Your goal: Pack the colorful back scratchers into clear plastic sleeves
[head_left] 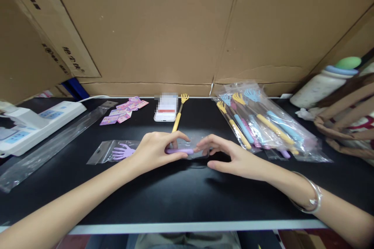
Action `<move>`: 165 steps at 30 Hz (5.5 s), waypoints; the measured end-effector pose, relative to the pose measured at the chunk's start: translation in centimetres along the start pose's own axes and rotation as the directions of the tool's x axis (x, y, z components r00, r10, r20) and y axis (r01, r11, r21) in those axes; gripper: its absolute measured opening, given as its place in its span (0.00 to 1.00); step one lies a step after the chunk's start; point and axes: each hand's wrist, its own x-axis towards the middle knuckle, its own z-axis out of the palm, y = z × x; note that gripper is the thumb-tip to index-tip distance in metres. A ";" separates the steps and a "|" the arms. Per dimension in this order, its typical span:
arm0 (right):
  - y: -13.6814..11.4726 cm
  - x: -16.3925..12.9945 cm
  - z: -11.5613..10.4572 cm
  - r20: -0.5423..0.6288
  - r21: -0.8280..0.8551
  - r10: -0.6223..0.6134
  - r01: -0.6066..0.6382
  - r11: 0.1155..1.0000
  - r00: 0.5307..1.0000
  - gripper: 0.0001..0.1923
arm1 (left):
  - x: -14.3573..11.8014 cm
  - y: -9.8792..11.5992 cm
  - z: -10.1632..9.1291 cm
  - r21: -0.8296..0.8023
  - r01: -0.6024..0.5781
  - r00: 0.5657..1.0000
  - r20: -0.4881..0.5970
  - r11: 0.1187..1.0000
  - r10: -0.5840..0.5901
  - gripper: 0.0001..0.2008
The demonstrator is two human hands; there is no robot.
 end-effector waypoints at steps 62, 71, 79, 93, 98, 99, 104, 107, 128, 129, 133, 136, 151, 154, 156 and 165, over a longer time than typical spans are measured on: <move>0.8 0.5 1.6 -0.140 0.082 -0.011 0.023 0.996 0.990 0.10 | 0.2 1.0 0.3 0.012 0.059 0.998 -0.035 0.998 -0.059 0.16; 1.1 0.6 1.2 -0.132 0.203 0.020 0.007 0.979 0.991 0.11 | 0.1 1.2 -0.5 -0.041 0.077 0.997 0.035 0.996 -0.076 0.18; 0.7 0.6 0.6 -0.214 0.332 0.105 -0.029 0.943 0.971 0.11 | 0.3 0.7 -1.7 -0.193 0.136 0.984 0.138 0.972 -0.110 0.18; 1.1 0.7 0.0 -0.258 0.373 0.147 -0.042 0.927 0.955 0.12 | 0.5 0.3 -2.4 -0.214 0.157 0.975 0.192 0.964 -0.116 0.15; 1.0 0.7 0.0 -0.257 0.393 0.177 -0.065 0.917 0.950 0.12 | 0.4 0.1 -1.9 -0.208 0.132 0.983 0.150 0.969 -0.102 0.14; 1.0 0.7 0.0 -0.255 0.402 0.180 -0.065 0.914 0.950 0.12 | 0.3 0.1 -1.8 -0.206 0.128 0.985 0.141 0.970 -0.100 0.15; 1.2 0.7 -0.1 -0.246 0.437 0.196 -0.072 0.897 0.949 0.12 | 0.2 0.0 -1.5 -0.194 0.129 0.987 0.122 0.973 -0.106 0.16; 1.3 0.7 -0.1 -0.237 0.455 0.206 -0.078 0.887 0.949 0.12 | 0.2 0.1 -1.5 -0.186 0.124 0.987 0.120 0.975 -0.103 0.16; 1.7 1.0 0.6 -0.067 0.487 0.135 -0.085 0.869 0.989 0.17 | 0.4 2.0 -0.8 -0.221 0.108 0.993 0.075 0.969 -0.094 0.19; 1.7 1.1 0.7 -0.079 0.491 0.138 -0.082 0.867 0.987 0.16 | 0.4 2.2 -0.7 -0.212 0.108 0.993 0.076 0.971 -0.094 0.20; 1.5 1.4 0.9 -0.170 0.480 0.197 -0.094 0.872 0.966 0.15 | 0.6 2.4 -0.5 -0.168 0.111 0.992 0.080 0.980 -0.098 0.20; 1.2 1.4 0.6 -0.252 0.466 0.229 -0.089 0.880 0.940 0.15 | 0.7 2.0 -0.9 -0.148 0.120 0.990 0.095 0.982 -0.106 0.19; -0.2 0.0 -4.6 -0.816 0.005 -0.127 0.227 0.974 0.563 0.12 | 1.0 -2.4 -4.4 0.318 0.068 0.850 -0.515 0.946 0.112 0.15; 0.0 -0.4 -5.0 -0.808 -0.326 -0.361 0.158 0.932 0.465 0.09 | 0.9 -2.4 -4.3 0.420 0.045 0.806 -0.551 0.907 0.216 0.11; 0.4 -0.6 -5.0 -0.667 -0.608 -0.568 0.088 0.789 0.482 0.07 | 0.9 -2.3 -3.6 0.471 -0.032 0.812 -0.501 0.882 0.298 0.09; 1.5 -0.1 -3.9 -0.037 -0.999 -0.769 -0.008 0.042 0.638 0.09 | 0.3 0.8 0.2 0.672 -0.493 0.657 -0.127 0.552 0.743 0.07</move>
